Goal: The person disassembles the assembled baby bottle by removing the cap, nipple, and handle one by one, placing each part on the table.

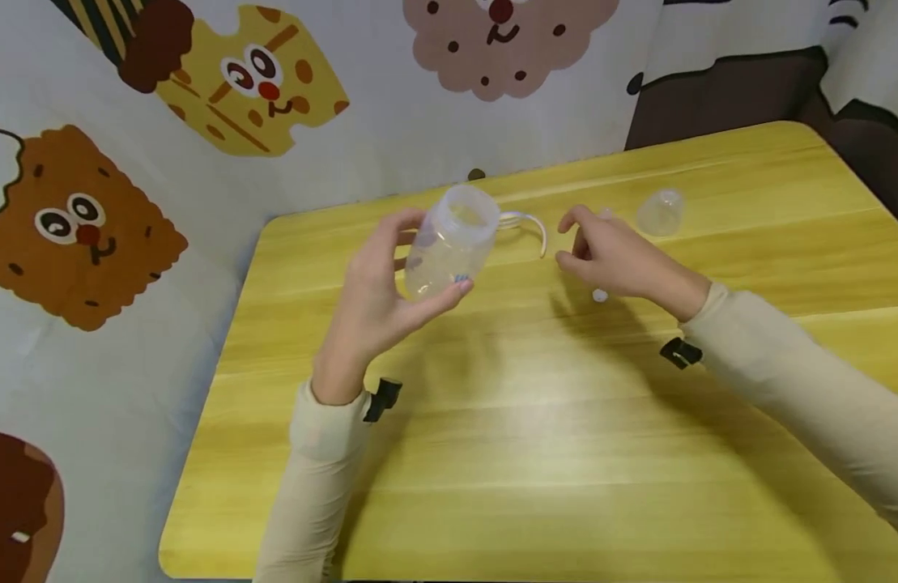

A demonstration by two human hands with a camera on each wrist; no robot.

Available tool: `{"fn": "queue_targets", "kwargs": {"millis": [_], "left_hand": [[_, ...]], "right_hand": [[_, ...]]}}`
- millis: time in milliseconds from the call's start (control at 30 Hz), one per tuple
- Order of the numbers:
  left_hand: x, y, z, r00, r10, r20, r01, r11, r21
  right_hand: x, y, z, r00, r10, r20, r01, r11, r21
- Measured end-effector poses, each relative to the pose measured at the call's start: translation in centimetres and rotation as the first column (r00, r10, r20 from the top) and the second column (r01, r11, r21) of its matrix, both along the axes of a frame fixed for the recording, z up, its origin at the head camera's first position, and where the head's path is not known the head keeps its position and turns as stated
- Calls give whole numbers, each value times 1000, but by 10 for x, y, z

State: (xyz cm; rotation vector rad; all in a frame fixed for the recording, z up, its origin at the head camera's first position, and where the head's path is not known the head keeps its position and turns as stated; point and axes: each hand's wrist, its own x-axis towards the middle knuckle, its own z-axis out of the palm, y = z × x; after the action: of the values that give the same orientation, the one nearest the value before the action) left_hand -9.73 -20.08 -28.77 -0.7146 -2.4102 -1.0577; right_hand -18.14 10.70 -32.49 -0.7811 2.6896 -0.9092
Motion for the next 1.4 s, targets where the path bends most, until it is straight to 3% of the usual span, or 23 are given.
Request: {"fn": "queue_targets", "kwargs": {"millis": [200, 400, 500, 667, 900, 1000, 1233, 1400], "left_hand": [[-5, -1, -3, 999, -43, -30, 43, 999, -7], [-10, -5, -16, 1000, -16, 12, 15, 999, 48], [-16, 3, -27, 998, -33, 47, 30, 997, 71], [-28, 8, -42, 996, -35, 83, 32, 999, 39], [-46, -21, -50, 980, 65, 189, -80, 994, 70], [-55, -25, -55, 975, 95, 201, -110, 992, 65], [-75, -26, -65, 967, 158, 200, -159, 987, -11], [-92, -29, -75, 950, 224, 219, -208, 974, -91]], "right_hand": [[29, 10, -4, 997, -29, -78, 22, 996, -88], [44, 12, -9, 984, -4, -177, -21, 990, -139], [54, 23, -8, 980, -16, -196, -9, 992, -127], [66, 33, -2, 978, -19, -207, 3, 997, -78], [65, 17, -3, 968, 98, -230, -114, 992, -60], [68, 17, -2, 962, 128, -241, -144, 988, -50], [78, 27, 2, 950, 201, -240, -207, 978, 1], [84, 31, 9, 944, 244, -222, -246, 969, 20]]}}
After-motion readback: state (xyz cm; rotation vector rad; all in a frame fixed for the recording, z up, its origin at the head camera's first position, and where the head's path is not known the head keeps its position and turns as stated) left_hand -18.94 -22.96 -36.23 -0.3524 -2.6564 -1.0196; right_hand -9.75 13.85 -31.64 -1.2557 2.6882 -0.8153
